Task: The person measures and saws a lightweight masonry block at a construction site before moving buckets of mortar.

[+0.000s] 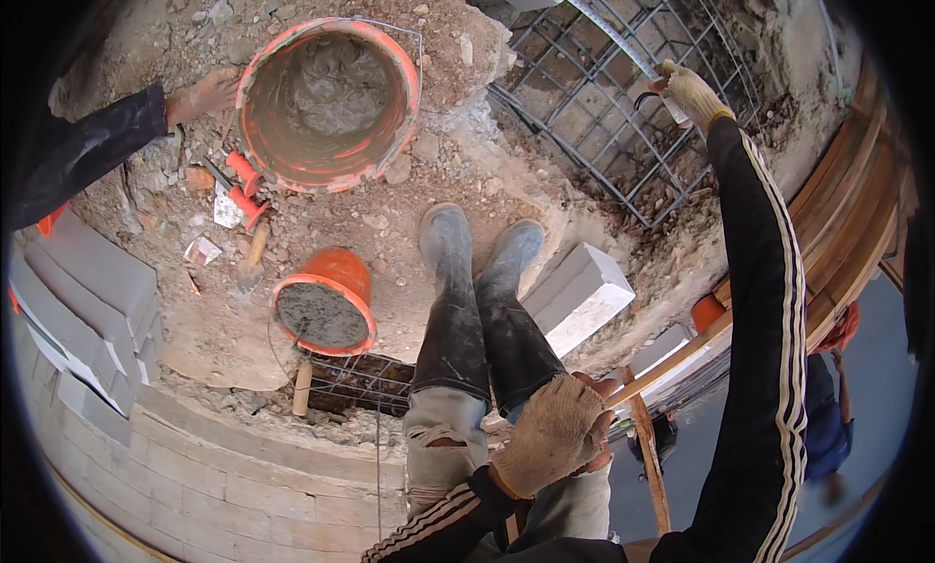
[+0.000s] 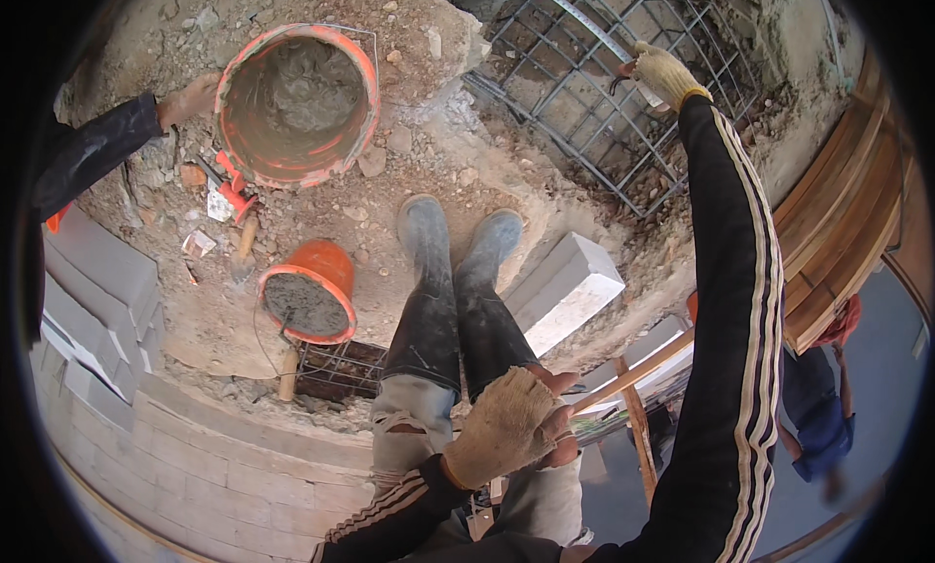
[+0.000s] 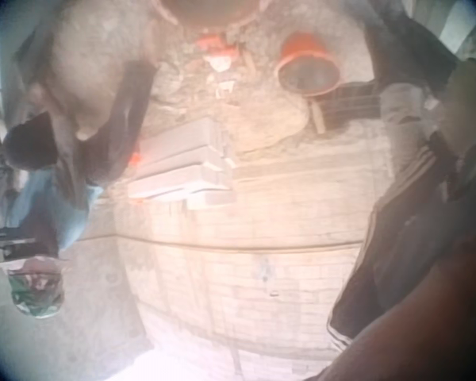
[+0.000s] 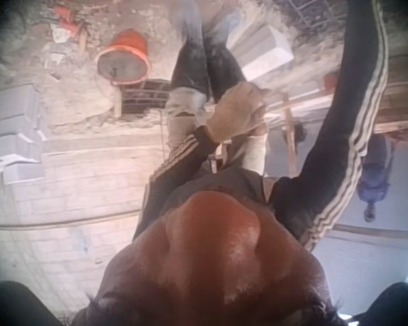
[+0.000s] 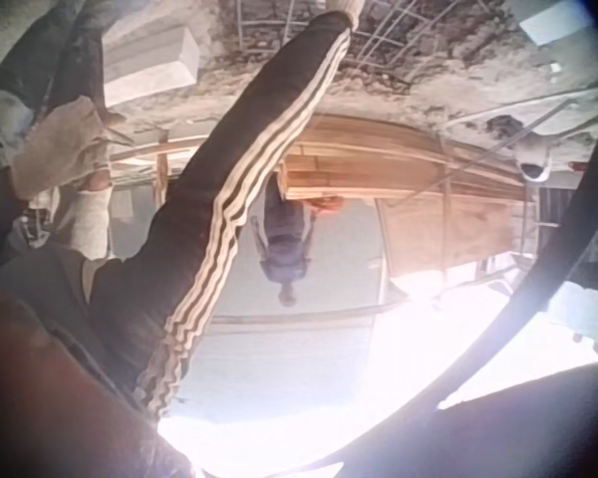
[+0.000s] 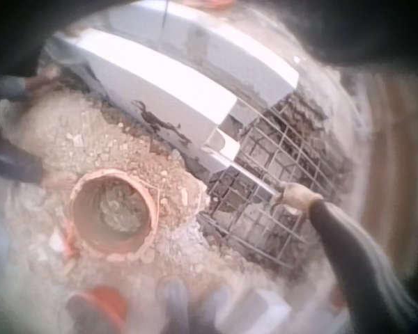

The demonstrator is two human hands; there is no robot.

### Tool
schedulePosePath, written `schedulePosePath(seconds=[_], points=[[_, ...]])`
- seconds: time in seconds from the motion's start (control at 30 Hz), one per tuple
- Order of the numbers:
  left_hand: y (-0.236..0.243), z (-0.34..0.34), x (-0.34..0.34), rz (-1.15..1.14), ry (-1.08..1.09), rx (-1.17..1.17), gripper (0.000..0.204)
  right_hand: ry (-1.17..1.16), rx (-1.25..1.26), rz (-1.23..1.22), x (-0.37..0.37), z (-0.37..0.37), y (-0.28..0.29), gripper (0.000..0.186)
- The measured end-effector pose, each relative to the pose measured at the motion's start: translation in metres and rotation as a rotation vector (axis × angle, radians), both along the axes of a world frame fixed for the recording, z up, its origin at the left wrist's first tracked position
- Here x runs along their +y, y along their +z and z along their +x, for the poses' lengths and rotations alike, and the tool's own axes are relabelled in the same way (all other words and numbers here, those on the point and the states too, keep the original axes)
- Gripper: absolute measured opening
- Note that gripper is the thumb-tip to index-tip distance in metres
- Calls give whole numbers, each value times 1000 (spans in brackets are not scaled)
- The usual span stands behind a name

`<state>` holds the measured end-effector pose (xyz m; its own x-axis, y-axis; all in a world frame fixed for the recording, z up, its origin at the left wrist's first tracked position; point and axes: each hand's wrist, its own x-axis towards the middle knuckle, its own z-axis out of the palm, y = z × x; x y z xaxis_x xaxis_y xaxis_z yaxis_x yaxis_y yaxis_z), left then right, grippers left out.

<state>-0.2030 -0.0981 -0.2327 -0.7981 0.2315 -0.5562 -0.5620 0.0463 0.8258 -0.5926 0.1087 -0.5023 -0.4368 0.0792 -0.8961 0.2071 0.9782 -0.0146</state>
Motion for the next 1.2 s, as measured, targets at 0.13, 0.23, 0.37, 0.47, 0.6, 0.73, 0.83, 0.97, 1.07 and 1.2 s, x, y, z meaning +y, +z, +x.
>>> schedulePosePath(seconds=[0.13, 0.23, 0.37, 0.47, 0.6, 0.73, 0.83, 0.97, 1.07, 1.2], points=[[-3, 4, 2, -74, 33, 94, 41, 7, -17, -21, -3, -2, 3, 42], [-4, -2, -4, -77, -7, 89, 41, -8, 30, -21, -8, 3, 3, 38], [-2, -10, -9, -56, -32, 74, 40, -17, 25, -50, 9, -1, -6, 42], [-4, -8, -10, -66, -51, 64, 40, 10, -11, -10, 6, -1, -14, 49], [-2, -19, -20, -55, -56, 13, 40, -28, 19, -18, 0, 8, -16, 49], [-5, -11, -15, -72, -80, 1, 40, -60, 29, -61, 4, 12, -29, 50], [-7, -5, -12, -110, -54, 31, 40, -68, 26, -88, 2, 16, -41, 49], [-7, -9, -12, -101, -69, 27, 40, -89, 26, -104, 22, 8, -56, 52], [-6, -8, -12, -81, -99, 18, 41, -102, 45, -119, 34, 6, -64, 55], [-7, -11, -15, -85, -114, 48, 42, -103, 95, -106, 23, 13, -66, 51]])
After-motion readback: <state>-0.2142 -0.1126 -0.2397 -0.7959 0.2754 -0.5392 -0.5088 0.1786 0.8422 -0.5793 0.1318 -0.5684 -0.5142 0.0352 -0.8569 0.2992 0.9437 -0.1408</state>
